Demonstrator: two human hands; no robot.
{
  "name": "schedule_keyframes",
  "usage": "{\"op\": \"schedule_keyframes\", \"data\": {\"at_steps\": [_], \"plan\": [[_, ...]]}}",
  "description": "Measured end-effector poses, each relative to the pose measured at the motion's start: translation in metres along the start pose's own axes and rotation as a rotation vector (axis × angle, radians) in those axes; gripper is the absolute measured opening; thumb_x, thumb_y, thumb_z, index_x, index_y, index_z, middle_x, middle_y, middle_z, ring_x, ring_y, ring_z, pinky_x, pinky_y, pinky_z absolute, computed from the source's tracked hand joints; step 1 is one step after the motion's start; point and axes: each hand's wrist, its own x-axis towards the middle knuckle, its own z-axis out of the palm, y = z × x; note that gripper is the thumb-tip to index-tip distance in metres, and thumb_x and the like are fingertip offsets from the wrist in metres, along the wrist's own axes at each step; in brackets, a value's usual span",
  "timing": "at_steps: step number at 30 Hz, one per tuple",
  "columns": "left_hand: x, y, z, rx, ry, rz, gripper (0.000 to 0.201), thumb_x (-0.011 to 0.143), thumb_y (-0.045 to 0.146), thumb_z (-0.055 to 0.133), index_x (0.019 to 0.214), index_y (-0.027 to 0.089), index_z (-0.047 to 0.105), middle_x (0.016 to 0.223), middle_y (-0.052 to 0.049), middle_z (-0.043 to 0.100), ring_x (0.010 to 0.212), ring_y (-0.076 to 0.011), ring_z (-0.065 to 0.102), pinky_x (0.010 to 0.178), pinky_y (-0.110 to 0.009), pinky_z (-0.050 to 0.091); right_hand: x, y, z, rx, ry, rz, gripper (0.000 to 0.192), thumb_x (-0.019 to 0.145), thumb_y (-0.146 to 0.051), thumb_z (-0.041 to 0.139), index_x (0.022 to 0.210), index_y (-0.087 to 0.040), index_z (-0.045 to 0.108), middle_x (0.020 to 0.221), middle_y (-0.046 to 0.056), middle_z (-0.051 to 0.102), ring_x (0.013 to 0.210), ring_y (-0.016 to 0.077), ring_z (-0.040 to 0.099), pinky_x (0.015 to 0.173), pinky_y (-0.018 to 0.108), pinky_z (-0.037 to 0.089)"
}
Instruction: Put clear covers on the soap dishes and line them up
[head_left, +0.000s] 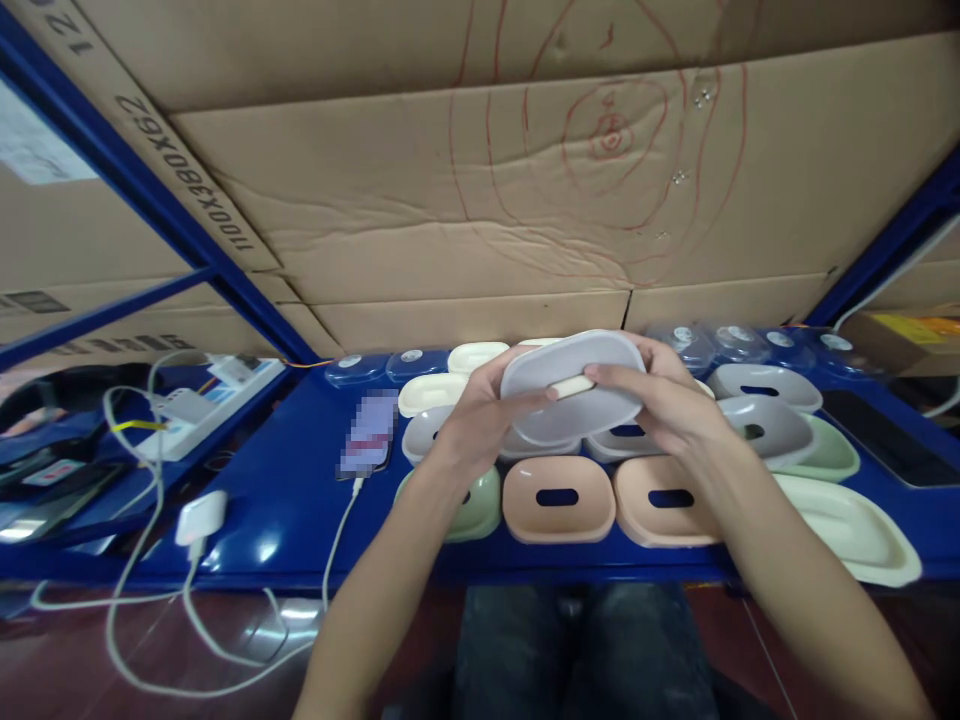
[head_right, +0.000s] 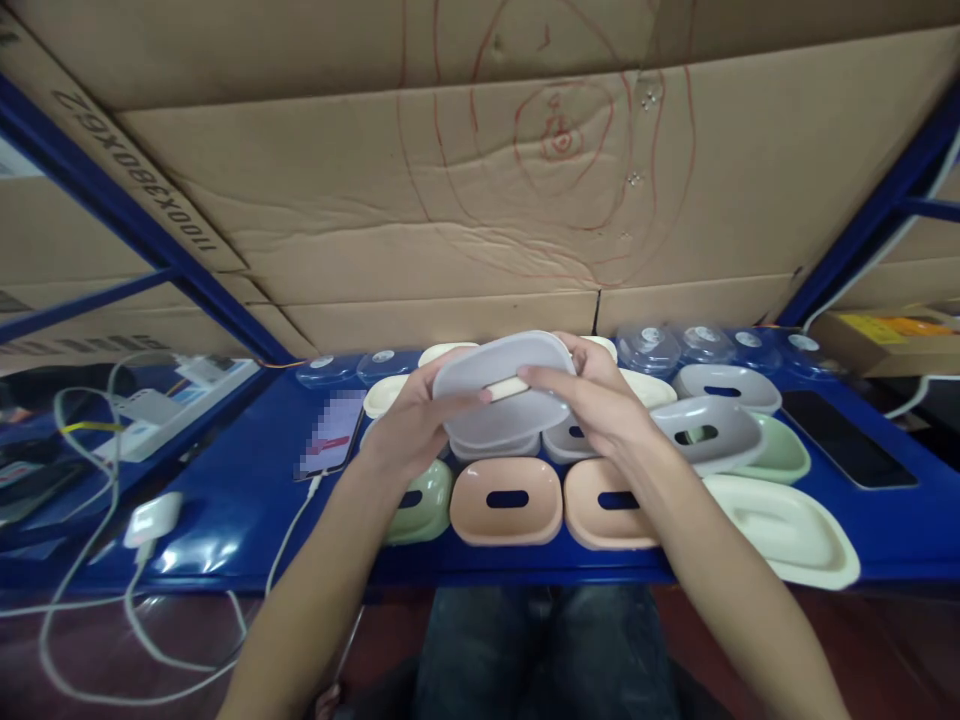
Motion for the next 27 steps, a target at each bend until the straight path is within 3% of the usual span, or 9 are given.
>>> {"op": "schedule_keyframes", "data": {"at_steps": [3,7,10,13,16,19,23,27], "plan": [[0.004,-0.001,-0.005,-0.031,0.052,0.003,0.047,0.062,0.027,0.103,0.105,0.022,0.085,0.098,-0.003,0.081,0.086,-0.0206,0.071,0.073,-0.028,0.053,0.001,-0.004,-0.001,0.077,0.042,0.012,0.050,0.063,-0.052,0.103,0.097,-0.025,0.078,0.093,0.002,0.076,0.080,0.0194,0.069,0.073,0.034,0.056],[0.012,-0.001,-0.015,-0.153,0.184,-0.016,0.047,0.061,0.026,0.102,0.103,0.018,0.082,0.097,-0.004,0.083,0.084,-0.0199,0.075,0.075,-0.028,0.059,-0.019,-0.022,-0.018,-0.082,0.086,-0.115,0.051,0.079,-0.059,0.095,0.115,-0.028,0.076,0.112,0.006,0.082,0.104,0.0265,0.077,0.095,0.042,0.063],[0.015,0.001,-0.021,-0.210,0.186,-0.021,0.051,0.065,0.025,0.099,0.112,0.016,0.081,0.101,-0.006,0.085,0.088,-0.0221,0.079,0.077,-0.030,0.062,-0.057,-0.035,-0.052,-0.403,0.138,-0.246,0.051,0.091,-0.062,0.086,0.128,-0.029,0.071,0.133,0.009,0.080,0.122,0.0304,0.076,0.107,0.048,0.062],[0.014,0.004,-0.022,-0.235,0.121,-0.038,0.051,0.069,0.025,0.095,0.117,0.013,0.081,0.106,-0.010,0.086,0.097,-0.0273,0.081,0.078,-0.032,0.064,-0.110,-0.033,-0.099,-0.996,0.171,-0.337,0.049,0.099,-0.061,0.077,0.138,-0.032,0.070,0.143,0.008,0.076,0.127,0.0337,0.075,0.109,0.051,0.060],[0.009,0.004,-0.016,-0.241,0.078,-0.048,0.054,0.071,0.024,0.094,0.123,0.013,0.081,0.110,-0.011,0.087,0.106,-0.0311,0.082,0.083,-0.034,0.065,-0.166,-0.008,-0.143,-1.362,0.245,-0.343,0.048,0.105,-0.056,0.069,0.147,-0.032,0.068,0.144,0.013,0.074,0.131,0.0386,0.072,0.112,0.056,0.058],[0.002,0.002,-0.006,-0.234,0.035,-0.072,0.061,0.072,0.025,0.095,0.130,0.015,0.080,0.116,-0.011,0.087,0.112,-0.0337,0.082,0.091,-0.038,0.065,-0.209,0.030,-0.170,-1.465,0.234,-0.341,0.035,0.105,-0.051,0.068,0.134,-0.033,0.074,0.140,0.016,0.074,0.128,0.0449,0.071,0.111,0.066,0.057],[-0.006,0.000,0.004,-0.207,-0.014,-0.160,0.062,0.073,0.029,0.097,0.131,0.015,0.081,0.125,-0.013,0.085,0.115,-0.0345,0.081,0.090,-0.037,0.066,-0.239,0.077,-0.182,-1.424,0.234,-0.350,0.028,0.101,-0.037,0.073,0.129,-0.037,0.077,0.137,0.012,0.077,0.127,0.0427,0.073,0.109,0.066,0.060],[-0.008,0.000,0.006,-0.195,-0.002,-0.202,0.058,0.074,0.032,0.097,0.129,0.017,0.083,0.125,-0.012,0.086,0.116,-0.0352,0.081,0.089,-0.037,0.066,-0.241,0.101,-0.178,-1.381,0.247,-0.410,0.031,0.101,-0.033,0.076,0.133,-0.032,0.075,0.145,0.011,0.074,0.135,0.0386,0.071,0.113,0.063,0.059]]}}
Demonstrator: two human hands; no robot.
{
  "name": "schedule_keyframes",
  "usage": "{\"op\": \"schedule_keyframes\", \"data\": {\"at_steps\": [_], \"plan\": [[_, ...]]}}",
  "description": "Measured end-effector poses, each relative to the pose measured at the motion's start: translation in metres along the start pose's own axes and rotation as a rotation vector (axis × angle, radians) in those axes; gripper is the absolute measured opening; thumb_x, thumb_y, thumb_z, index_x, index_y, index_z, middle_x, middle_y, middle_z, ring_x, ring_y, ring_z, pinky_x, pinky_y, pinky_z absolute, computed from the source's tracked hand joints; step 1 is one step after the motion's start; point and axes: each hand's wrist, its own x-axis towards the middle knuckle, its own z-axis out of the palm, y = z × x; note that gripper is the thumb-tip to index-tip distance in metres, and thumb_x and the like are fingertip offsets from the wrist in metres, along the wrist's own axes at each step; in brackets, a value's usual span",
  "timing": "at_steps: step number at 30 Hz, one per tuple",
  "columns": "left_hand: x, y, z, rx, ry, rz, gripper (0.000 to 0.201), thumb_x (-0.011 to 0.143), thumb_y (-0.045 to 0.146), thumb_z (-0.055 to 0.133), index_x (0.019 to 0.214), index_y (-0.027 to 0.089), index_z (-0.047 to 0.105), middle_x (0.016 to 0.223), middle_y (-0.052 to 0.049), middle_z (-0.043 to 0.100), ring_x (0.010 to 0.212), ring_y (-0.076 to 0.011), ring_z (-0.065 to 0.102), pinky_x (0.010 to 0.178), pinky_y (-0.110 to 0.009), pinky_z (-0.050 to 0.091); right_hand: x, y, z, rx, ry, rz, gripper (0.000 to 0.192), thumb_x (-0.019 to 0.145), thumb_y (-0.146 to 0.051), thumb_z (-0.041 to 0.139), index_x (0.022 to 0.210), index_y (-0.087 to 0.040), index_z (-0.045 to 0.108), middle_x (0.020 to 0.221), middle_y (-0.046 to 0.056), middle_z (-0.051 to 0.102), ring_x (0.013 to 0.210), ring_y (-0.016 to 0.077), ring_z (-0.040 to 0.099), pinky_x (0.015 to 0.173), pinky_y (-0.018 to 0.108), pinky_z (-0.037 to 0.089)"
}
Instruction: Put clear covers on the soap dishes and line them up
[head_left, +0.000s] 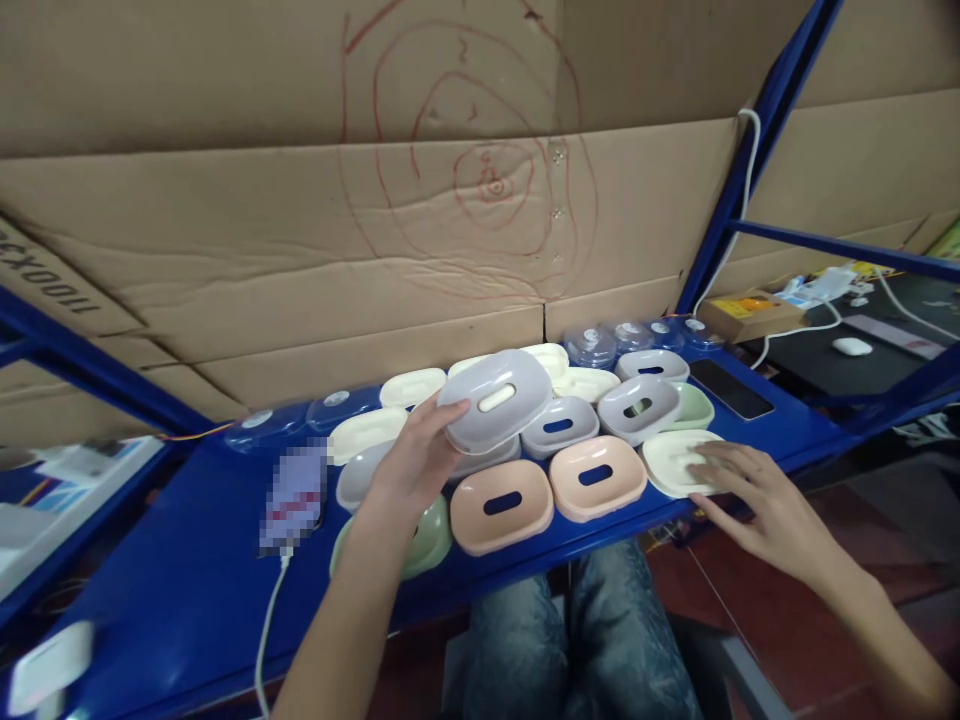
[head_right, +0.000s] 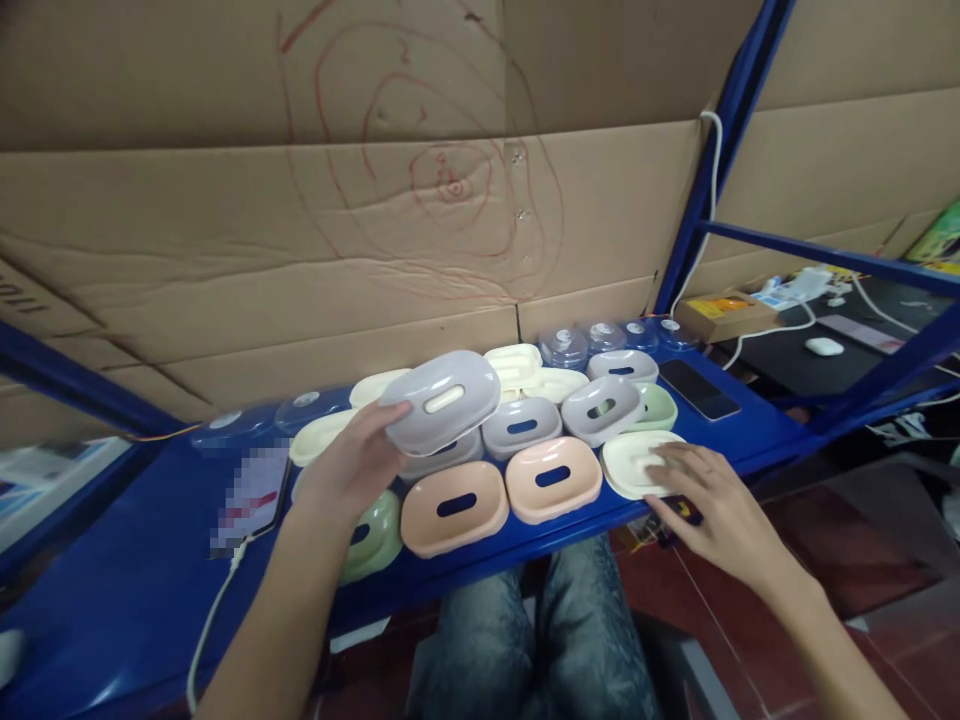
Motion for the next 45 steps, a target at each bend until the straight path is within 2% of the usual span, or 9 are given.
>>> {"op": "schedule_keyframes", "data": {"at_steps": [8,12,19,25,28,31,36,41,45], "plan": [[0.006,0.004,-0.007,-0.030,0.175,0.052,0.047,0.070,0.031,0.100,0.112,0.015,0.086,0.118,-0.010,0.087,0.112,-0.0305,0.081,0.083,-0.028,0.063,0.011,-0.003,0.011,0.125,0.114,-0.084,0.040,0.096,-0.022,0.080,0.135,-0.029,0.072,0.147,0.013,0.072,0.143,0.0394,0.066,0.118,0.064,0.056],[0.010,0.004,-0.007,-0.070,0.206,0.042,0.044,0.072,0.028,0.098,0.112,0.014,0.085,0.121,-0.013,0.086,0.113,-0.0343,0.081,0.089,-0.035,0.066,0.007,0.005,0.004,0.225,0.197,-0.043,0.046,0.094,-0.020,0.078,0.139,-0.029,0.072,0.146,0.013,0.072,0.139,0.0412,0.069,0.114,0.064,0.058],[0.008,0.004,-0.012,-0.063,0.223,0.039,0.047,0.075,0.032,0.099,0.117,0.016,0.085,0.122,-0.013,0.086,0.121,-0.0383,0.079,0.098,-0.042,0.067,0.034,0.003,-0.022,0.232,0.340,0.150,0.034,0.095,-0.031,0.074,0.124,-0.050,0.077,0.123,0.003,0.082,0.113,0.0419,0.080,0.092,0.067,0.064],[0.007,0.004,-0.014,-0.096,0.171,0.046,0.053,0.081,0.035,0.094,0.130,0.018,0.083,0.125,-0.011,0.086,0.128,-0.0379,0.077,0.105,-0.044,0.066,0.158,0.006,-0.026,0.087,0.144,0.134,0.026,0.108,-0.046,0.065,0.127,-0.031,0.070,0.124,0.009,0.079,0.111,0.0330,0.078,0.098,0.049,0.062],[0.008,0.005,-0.010,-0.143,0.159,0.054,0.048,0.087,0.033,0.089,0.131,0.016,0.081,0.134,-0.013,0.083,0.134,-0.0373,0.075,0.107,-0.045,0.066,0.238,0.008,0.003,-0.055,-0.155,0.166,0.044,0.109,-0.050,0.058,0.142,-0.021,0.066,0.140,0.016,0.075,0.129,0.0354,0.073,0.112,0.046,0.056],[0.009,0.004,-0.006,-0.200,0.156,0.034,0.042,0.097,0.037,0.080,0.135,0.018,0.079,0.145,-0.013,0.079,0.139,-0.0361,0.072,0.109,-0.047,0.067,0.294,0.005,0.041,-0.261,-0.388,0.339,0.060,0.111,-0.055,0.055,0.155,-0.016,0.059,0.149,0.025,0.069,0.136,0.0402,0.069,0.114,0.049,0.054],[0.008,0.000,-0.005,-0.265,0.049,-0.021,0.046,0.101,0.046,0.079,0.143,0.026,0.076,0.153,-0.010,0.075,0.147,-0.0374,0.067,0.114,-0.057,0.064,0.319,-0.001,0.082,-0.363,-0.497,0.444,0.075,0.110,-0.066,0.052,0.162,-0.013,0.056,0.154,0.032,0.063,0.145,0.0458,0.062,0.116,0.058,0.048],[0.003,0.003,-0.004,-0.301,-0.042,-0.031,0.043,0.108,0.047,0.070,0.142,0.021,0.077,0.155,-0.014,0.073,0.153,-0.0401,0.061,0.121,-0.064,0.057,0.321,0.001,0.098,-0.421,-0.498,0.549,0.076,0.107,-0.068,0.056,0.160,-0.012,0.058,0.158,0.034,0.057,0.152,0.0531,0.052,0.117,0.067,0.043],[0.003,0.006,-0.005,-0.315,-0.065,-0.023,0.046,0.110,0.047,0.068,0.147,0.021,0.075,0.152,-0.015,0.075,0.152,-0.0401,0.062,0.124,-0.065,0.054,0.325,0.003,0.108,-0.419,-0.458,0.614,0.074,0.106,-0.066,0.061,0.157,-0.012,0.060,0.159,0.035,0.054,0.148,0.0519,0.056,0.114,0.064,0.046]]}}
